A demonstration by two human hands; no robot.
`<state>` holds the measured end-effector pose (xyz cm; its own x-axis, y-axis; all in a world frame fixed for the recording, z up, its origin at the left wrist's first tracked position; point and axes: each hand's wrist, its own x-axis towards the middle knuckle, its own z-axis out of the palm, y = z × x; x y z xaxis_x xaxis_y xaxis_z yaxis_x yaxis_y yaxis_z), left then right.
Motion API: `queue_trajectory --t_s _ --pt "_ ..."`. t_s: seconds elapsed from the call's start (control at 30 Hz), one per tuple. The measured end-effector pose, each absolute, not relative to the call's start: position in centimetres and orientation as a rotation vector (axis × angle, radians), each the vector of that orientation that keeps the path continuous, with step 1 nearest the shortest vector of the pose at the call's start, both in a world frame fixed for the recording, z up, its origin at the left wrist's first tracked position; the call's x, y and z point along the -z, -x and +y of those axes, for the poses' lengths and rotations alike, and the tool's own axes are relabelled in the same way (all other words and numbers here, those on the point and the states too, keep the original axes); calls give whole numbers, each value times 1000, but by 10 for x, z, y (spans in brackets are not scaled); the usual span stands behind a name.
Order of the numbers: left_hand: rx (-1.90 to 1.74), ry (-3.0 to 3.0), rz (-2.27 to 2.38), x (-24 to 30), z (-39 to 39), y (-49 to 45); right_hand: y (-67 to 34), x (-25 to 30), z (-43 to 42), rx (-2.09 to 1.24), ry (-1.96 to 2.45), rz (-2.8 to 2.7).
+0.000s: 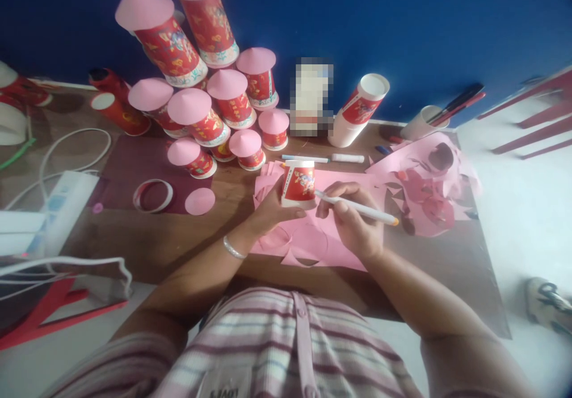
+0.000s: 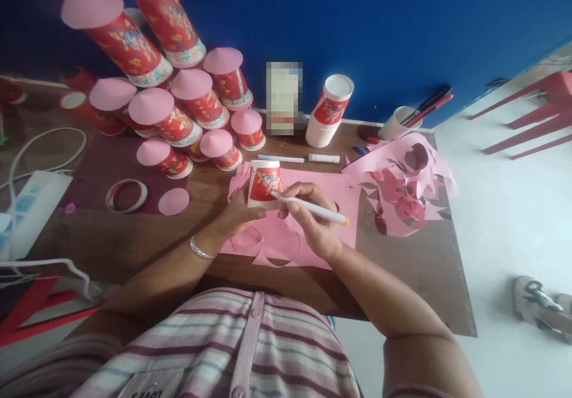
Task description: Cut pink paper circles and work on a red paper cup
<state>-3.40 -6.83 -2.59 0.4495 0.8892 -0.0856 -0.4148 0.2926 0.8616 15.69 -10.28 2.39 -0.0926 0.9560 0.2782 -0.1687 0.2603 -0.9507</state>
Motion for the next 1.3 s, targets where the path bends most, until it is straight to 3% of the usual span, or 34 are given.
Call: queue_trajectory --t_s 0.43,0.83,1.3 --pt "-906 -890 641 1 -68 36 -161 -10 -104 -1102 868 -1306" --pt "-910 -1071 756 21 -65 35 -160 -34 -110 -188 786 -1848" --pt "-866 -1045 763 16 -69 34 -157 -30 -113 -219 904 -1893"
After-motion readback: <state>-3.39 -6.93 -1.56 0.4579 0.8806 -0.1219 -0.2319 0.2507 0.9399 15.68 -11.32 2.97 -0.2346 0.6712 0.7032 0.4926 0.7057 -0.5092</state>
